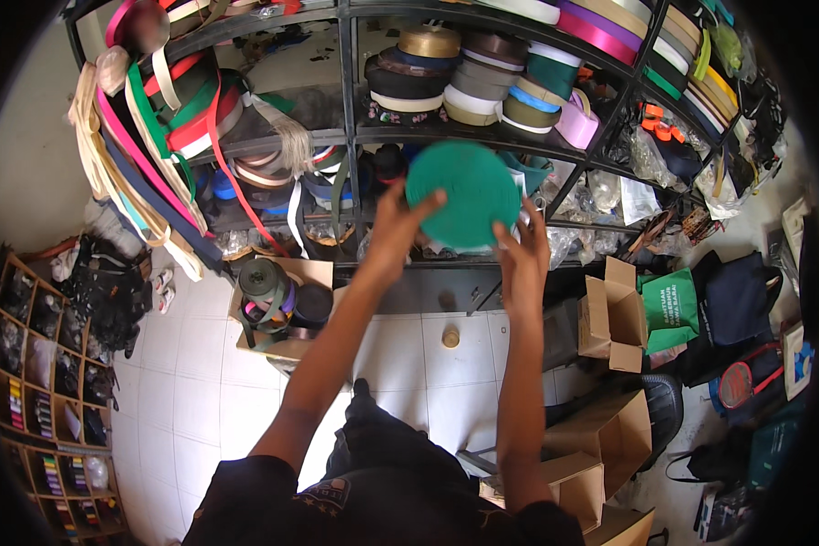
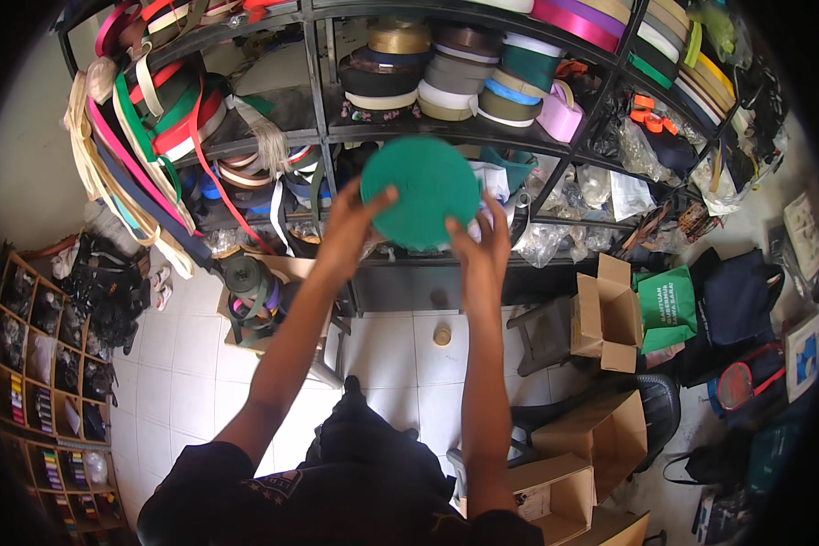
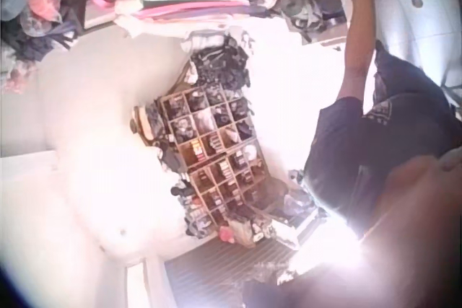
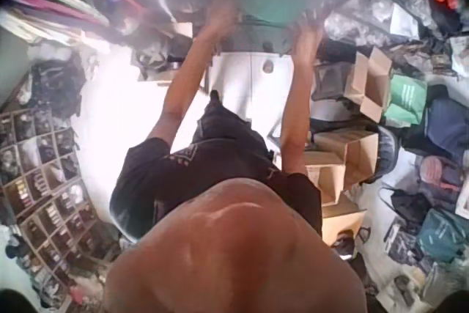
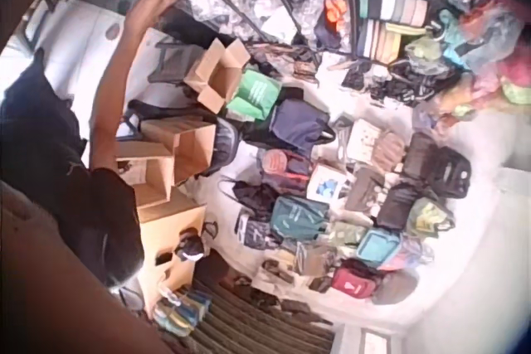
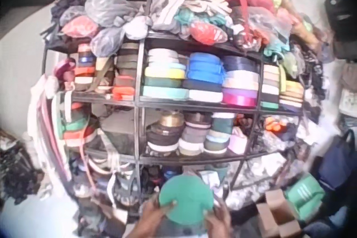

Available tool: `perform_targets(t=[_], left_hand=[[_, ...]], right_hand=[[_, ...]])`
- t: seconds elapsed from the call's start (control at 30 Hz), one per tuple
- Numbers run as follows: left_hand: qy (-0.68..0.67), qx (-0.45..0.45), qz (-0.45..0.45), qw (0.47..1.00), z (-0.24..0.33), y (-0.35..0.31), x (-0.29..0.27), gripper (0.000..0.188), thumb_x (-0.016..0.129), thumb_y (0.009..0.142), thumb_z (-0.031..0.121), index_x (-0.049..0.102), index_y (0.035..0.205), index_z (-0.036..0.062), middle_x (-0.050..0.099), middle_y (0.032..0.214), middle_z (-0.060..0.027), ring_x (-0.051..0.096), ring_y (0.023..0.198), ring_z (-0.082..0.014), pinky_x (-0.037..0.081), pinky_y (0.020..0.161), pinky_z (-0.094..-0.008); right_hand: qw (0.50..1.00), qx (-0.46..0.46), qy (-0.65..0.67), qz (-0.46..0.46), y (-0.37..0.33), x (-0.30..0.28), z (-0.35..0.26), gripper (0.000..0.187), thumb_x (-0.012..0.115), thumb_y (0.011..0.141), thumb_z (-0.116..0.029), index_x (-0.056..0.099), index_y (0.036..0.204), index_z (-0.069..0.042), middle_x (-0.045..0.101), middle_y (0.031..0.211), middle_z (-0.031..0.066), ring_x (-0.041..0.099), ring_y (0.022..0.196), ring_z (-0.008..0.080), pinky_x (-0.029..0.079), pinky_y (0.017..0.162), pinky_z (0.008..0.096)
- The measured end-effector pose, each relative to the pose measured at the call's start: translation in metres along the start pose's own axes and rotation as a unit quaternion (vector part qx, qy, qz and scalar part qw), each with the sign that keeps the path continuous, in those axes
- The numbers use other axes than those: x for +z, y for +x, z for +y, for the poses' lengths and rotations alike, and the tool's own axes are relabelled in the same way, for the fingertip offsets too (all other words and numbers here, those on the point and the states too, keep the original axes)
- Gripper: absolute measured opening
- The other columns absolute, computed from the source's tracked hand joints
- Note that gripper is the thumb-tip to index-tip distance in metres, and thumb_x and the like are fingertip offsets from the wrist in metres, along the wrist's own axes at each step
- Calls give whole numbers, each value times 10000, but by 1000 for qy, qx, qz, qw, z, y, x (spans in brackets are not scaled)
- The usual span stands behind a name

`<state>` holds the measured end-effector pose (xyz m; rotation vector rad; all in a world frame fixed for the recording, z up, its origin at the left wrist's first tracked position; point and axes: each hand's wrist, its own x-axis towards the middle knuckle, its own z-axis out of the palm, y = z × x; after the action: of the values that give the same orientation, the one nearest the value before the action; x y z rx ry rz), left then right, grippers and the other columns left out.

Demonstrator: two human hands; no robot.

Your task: The person takes several rolls of tape from a storage shelf, places them into a cardboard box on the floor, and then returns some rolls back to the shelf.

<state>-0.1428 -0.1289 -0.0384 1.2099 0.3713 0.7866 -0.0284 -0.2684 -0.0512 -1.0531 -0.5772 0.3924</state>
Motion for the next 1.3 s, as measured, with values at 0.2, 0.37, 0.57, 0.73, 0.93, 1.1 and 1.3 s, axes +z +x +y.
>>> perform_targets(t=[0.2,0.37,0.57,0.73,0.93,1.1,1.3], left_hand=[[43,194,-72,977,77,128,-38,1134,906,645,213,102,1403,-45,460,1279,-197,551,1161,-276,506,948,-381],[58,252,-157,953,104,182,-59,1077,907,613,136,201,1409,-27,461,1297,-185,519,1200,-290,485,982,-387],[81,288,-149,943,100,263,-49,964,904,598,119,338,1364,-30,553,1222,-181,573,1135,-279,478,977,-373],[24,247,-105,963,96,297,-47,903,905,605,154,379,1312,-41,577,1202,-179,576,1129,-264,476,964,-359],[8,264,-98,959,88,304,-50,893,885,652,155,338,1332,-35,505,1286,-202,492,1236,-261,437,1018,-355],[-48,349,-113,929,80,305,-46,908,890,652,177,334,1338,-37,506,1285,-212,498,1230,-274,438,1023,-361],[199,467,-63,859,78,338,-27,785,859,666,444,546,1202,-35,610,1174,-184,596,1115,-267,463,950,-360]], right_hand=[[988,-95,79,-98,120,102,-31,742,737,816,-42,328,1430,37,535,1278,168,568,1149,234,509,898,315],[979,-150,27,-132,164,136,-25,901,795,727,40,251,1445,63,475,1322,183,546,1187,256,494,963,329],[976,-179,-103,-64,234,135,-13,875,826,747,-120,316,1440,40,483,1315,163,538,1188,258,444,1013,359],[919,-225,-320,40,288,145,6,922,870,676,-375,453,1373,60,432,1351,203,479,1239,290,401,1043,378],[911,-276,-297,74,277,157,12,913,872,658,-392,488,1335,85,437,1307,187,511,1155,283,423,990,383],[897,-345,-268,64,282,152,20,879,872,661,-377,509,1313,87,450,1284,152,526,1085,239,426,962,360],[883,-354,-268,150,296,129,20,868,858,696,-359,478,1351,66,448,1277,126,501,1065,220,436,937,333]])
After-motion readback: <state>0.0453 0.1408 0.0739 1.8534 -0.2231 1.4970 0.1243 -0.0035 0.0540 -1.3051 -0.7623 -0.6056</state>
